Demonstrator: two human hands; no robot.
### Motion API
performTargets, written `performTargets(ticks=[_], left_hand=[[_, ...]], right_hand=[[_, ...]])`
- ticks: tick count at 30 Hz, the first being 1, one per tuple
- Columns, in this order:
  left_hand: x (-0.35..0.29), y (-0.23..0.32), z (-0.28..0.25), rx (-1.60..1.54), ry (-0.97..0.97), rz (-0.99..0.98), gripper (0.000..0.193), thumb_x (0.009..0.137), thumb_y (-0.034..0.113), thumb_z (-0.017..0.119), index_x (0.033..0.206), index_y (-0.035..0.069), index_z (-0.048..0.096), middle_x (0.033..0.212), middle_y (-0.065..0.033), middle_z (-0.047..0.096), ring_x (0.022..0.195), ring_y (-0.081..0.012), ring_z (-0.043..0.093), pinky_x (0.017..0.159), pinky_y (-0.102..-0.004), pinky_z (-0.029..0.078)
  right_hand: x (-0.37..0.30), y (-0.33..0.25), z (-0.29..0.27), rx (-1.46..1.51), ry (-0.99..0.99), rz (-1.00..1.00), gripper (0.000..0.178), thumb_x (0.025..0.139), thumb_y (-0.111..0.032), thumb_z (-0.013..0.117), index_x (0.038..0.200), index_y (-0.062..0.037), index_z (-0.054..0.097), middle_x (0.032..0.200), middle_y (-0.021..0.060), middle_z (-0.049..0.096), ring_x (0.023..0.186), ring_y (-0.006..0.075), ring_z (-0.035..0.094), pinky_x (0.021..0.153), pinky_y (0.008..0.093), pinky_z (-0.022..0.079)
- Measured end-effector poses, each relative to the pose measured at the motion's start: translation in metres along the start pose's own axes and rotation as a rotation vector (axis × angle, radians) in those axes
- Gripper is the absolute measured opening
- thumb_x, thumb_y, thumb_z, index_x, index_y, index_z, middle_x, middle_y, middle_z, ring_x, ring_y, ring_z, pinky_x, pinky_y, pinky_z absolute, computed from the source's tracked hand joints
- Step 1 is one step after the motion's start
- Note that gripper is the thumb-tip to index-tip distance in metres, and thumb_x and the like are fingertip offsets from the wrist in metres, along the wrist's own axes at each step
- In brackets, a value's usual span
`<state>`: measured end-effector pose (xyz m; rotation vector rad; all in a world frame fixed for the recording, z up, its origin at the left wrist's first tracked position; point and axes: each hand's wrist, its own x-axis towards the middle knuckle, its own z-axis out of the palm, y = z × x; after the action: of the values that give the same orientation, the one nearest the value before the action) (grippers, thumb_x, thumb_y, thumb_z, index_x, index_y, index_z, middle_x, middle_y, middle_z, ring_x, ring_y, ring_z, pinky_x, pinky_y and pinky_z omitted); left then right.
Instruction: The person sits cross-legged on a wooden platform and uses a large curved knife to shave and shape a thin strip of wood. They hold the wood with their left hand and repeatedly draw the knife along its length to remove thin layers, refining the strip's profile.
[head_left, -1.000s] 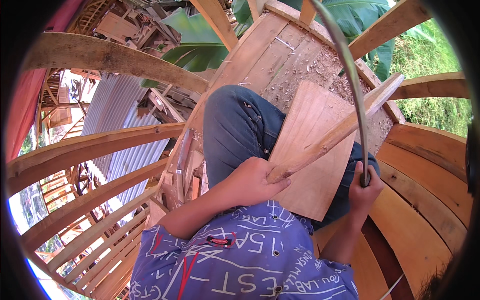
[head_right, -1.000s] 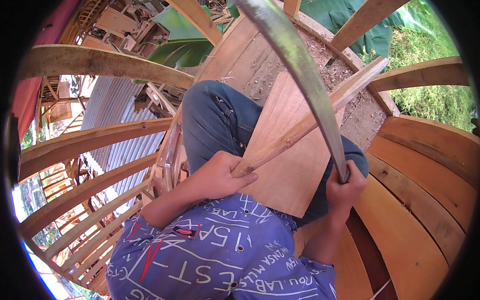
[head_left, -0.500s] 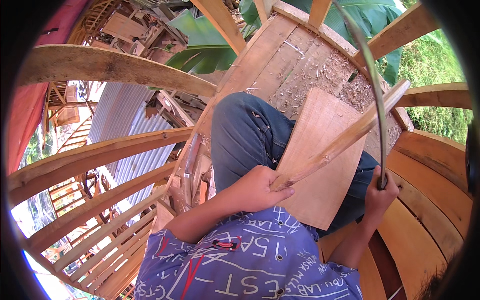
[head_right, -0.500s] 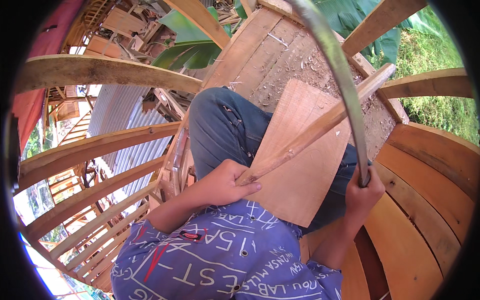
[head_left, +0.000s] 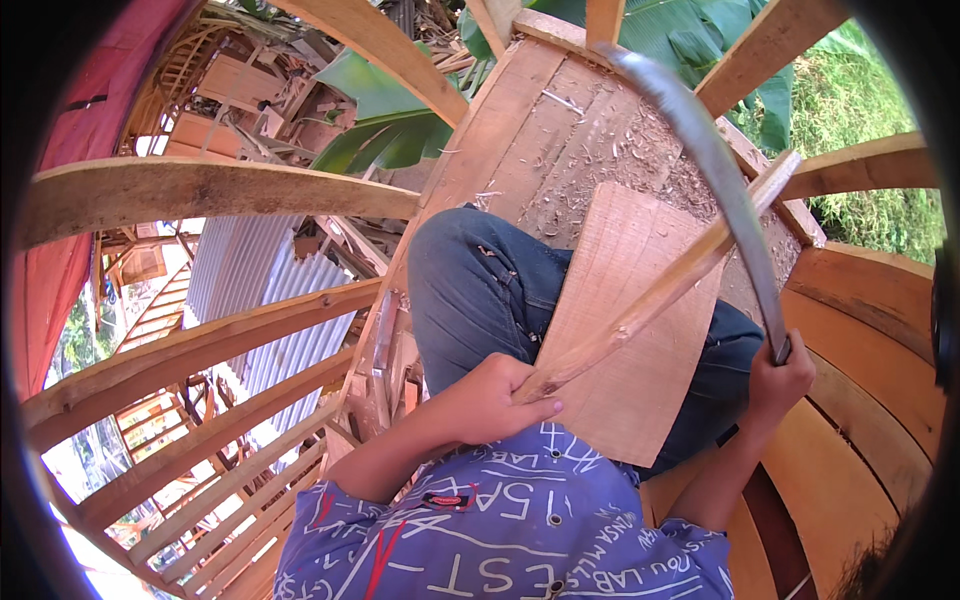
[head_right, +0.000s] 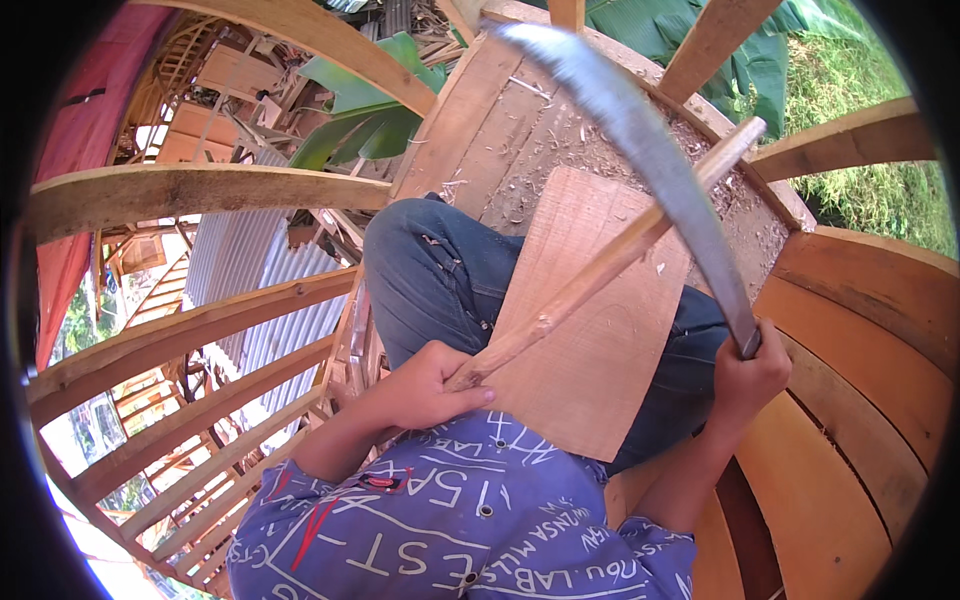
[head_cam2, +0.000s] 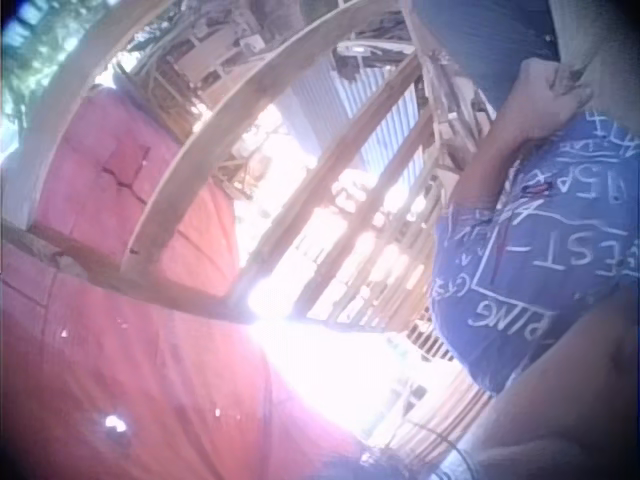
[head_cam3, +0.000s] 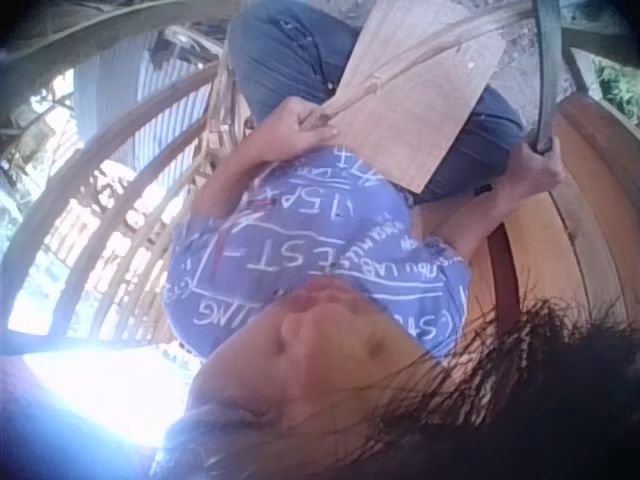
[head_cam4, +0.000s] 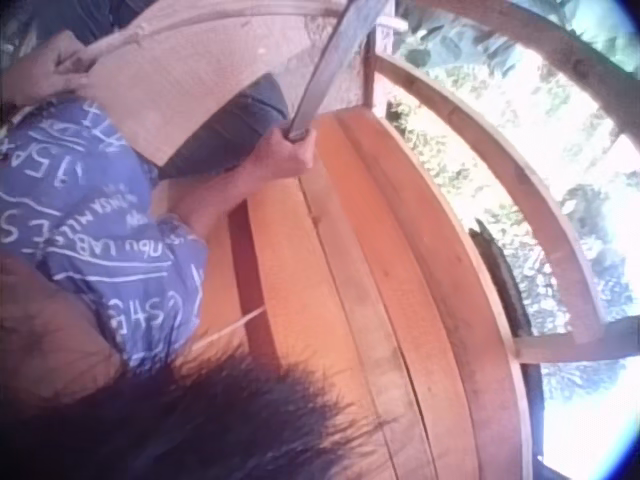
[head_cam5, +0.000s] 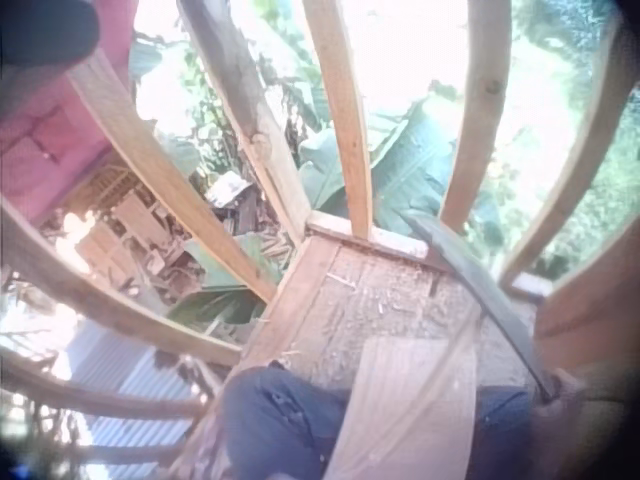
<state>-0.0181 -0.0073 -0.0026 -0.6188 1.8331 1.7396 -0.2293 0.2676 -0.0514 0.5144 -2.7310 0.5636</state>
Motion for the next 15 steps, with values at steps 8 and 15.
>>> performTargets(ticks=[8, 15], left_hand=[[-0.007, 0.012, -0.006, -0.208, -0.067, -0.069, 0.037, 0.084, 0.026, 0.064, 0.058, 0.007, 0.045, 0.052, 0.0042, 0.041, 0.051, -0.0042, 0.037, 0.046, -0.0255, 0.028], [-0.030, 0.026, 0.002, -0.154, -0.041, -0.011, 0.043, 0.083, 0.034, 0.064, 0.056, 0.009, 0.043, 0.050, 0.0043, 0.038, 0.047, -0.0046, 0.034, 0.044, -0.0243, 0.023]], right_hand=[[-0.010, -0.033, -0.033, 0.312, -0.125, 0.200, 0.023, 0.080, -0.013, 0.064, 0.066, 0.0007, 0.052, 0.052, 0.0087, 0.041, 0.046, 0.0180, 0.039, 0.045, 0.0327, 0.029], [-0.003, -0.077, -0.045, 0.175, -0.113, -0.154, 0.020, 0.070, -0.011, 0.066, 0.062, -0.0065, 0.048, 0.056, 0.0105, 0.046, 0.051, 0.0323, 0.049, 0.047, 0.0402, 0.035]])
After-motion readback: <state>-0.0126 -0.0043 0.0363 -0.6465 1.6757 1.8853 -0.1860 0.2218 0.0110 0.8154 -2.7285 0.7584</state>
